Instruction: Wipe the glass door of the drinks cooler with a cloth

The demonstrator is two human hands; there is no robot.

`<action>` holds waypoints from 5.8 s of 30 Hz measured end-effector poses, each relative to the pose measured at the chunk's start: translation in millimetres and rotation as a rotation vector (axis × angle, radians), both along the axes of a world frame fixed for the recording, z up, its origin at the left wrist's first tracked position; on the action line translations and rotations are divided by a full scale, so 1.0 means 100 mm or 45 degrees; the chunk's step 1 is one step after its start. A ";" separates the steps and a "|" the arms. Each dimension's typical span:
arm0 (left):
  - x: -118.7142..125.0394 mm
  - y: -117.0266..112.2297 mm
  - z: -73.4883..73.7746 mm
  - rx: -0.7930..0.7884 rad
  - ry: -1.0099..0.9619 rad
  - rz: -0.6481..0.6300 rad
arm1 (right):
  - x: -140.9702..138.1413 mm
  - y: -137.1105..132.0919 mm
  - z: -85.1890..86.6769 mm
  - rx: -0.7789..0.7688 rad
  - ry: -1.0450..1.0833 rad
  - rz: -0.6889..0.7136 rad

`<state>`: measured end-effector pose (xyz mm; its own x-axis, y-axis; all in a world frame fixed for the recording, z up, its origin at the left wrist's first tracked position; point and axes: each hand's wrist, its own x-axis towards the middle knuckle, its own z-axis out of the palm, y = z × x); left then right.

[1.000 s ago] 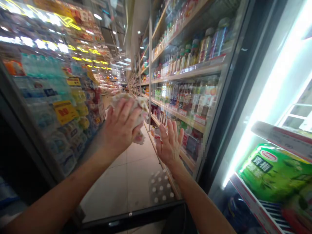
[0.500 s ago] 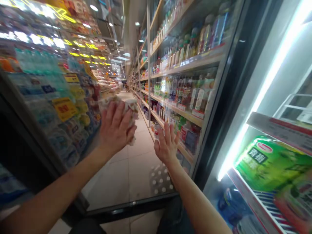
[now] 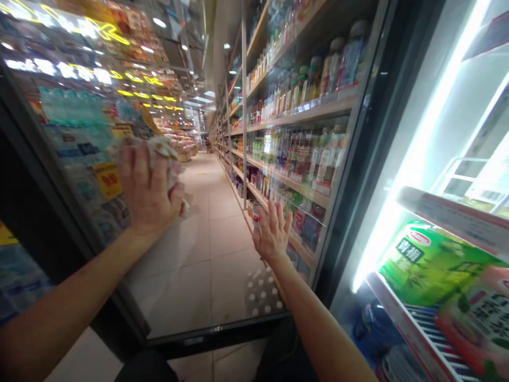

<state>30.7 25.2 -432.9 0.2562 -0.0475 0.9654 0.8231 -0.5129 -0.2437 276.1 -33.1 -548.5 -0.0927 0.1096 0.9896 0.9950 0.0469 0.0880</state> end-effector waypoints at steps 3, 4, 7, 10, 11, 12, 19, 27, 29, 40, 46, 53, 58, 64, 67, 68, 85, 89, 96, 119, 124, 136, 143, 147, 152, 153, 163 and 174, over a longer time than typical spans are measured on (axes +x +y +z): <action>0.01 -0.03 -0.17 -0.029 0.157 -0.056 | 0.02 0.01 -0.01 -0.002 0.001 0.018; -0.08 -0.03 -0.18 -0.014 0.168 -0.058 | 0.02 0.01 -0.01 -0.003 -0.002 0.020; -0.46 0.03 -0.12 -0.001 -0.054 0.010 | 0.02 0.02 -0.03 -0.010 0.006 0.018; -0.60 0.08 -0.07 -0.010 -0.381 0.073 | 0.00 0.00 -0.04 -0.024 0.016 0.028; -0.55 0.07 -0.09 -0.005 -0.390 0.064 | -0.01 -0.02 -0.03 -0.023 0.016 0.034; -0.44 0.06 -0.12 0.006 -0.342 0.044 | -0.01 -0.04 0.00 -0.025 0.008 0.045; 0.24 -0.12 -0.46 0.010 0.247 -0.016 | 0.26 -0.06 0.65 0.080 0.000 0.013; -0.55 -0.01 -0.08 -0.016 -0.319 0.086 | 0.35 0.07 0.73 0.105 -0.013 -0.044; -0.35 -0.04 -0.13 0.004 -0.242 0.070 | 0.33 0.07 0.72 0.124 -0.015 -0.056; -0.35 0.00 -0.12 0.062 -0.096 0.104 | 0.33 0.07 0.73 0.127 -0.003 -0.050; -0.24 0.03 -0.02 0.007 -0.182 0.009 | 0.32 0.07 0.73 0.113 0.018 -0.054; 0.43 -0.15 -0.40 0.071 0.377 -0.027 | 0.34 0.07 0.73 0.152 -0.015 -0.041; -0.49 0.03 -0.27 0.093 -0.154 0.128 | 0.33 0.07 0.73 0.138 -0.004 -0.036; -0.13 -0.03 -0.44 0.093 -0.023 0.014 | 0.31 0.07 0.73 0.152 0.018 -0.035; 0.20 -0.11 -0.59 0.068 0.244 0.001 | 0.32 0.07 0.73 0.158 0.002 -0.028; 0.18 -0.12 -0.63 0.065 0.299 0.013 | 0.33 0.07 0.73 0.157 0.002 -0.026; 0.43 -0.18 -0.70 0.027 0.305 -0.020 | 0.34 0.07 0.70 0.110 0.054 -0.032; 0.07 -0.09 -0.37 0.047 0.036 0.078 | 0.34 0.07 0.70 0.119 0.039 -0.037; -0.04 -0.01 -0.09 0.022 -0.284 0.079 | 0.31 0.06 0.72 0.128 0.044 -0.023; 0.71 -0.09 0.25 0.169 0.485 -0.125 | 0.34 0.11 0.70 0.184 -0.012 -0.063; 0.27 0.04 0.65 0.066 0.081 -0.039 | 0.34 0.12 0.70 0.176 0.008 -0.061; 0.51 -0.04 0.69 0.181 0.412 -0.061 | 0.23 0.09 1.28 0.198 -0.043 -0.043; -0.15 0.17 1.20 0.127 -0.290 0.015 | 0.14 0.19 1.58 0.162 -0.054 -0.080; -0.03 0.16 1.30 0.093 -0.377 -0.001 | 0.13 0.20 1.54 0.159 -0.045 -0.073; 0.71 -0.01 1.17 0.183 0.310 0.009 | 0.14 0.19 1.55 0.158 -0.051 -0.062; 0.76 -0.02 1.19 0.200 0.367 0.012 | 0.14 0.19 1.55 0.162 -0.050 -0.059; -0.20 0.21 1.56 0.066 -0.653 0.056 | 0.11 0.19 1.55 0.158 -0.013 -0.073; 0.52 0.02 1.00 0.194 0.298 0.020 | 0.17 0.20 1.54 0.231 -0.063 -0.032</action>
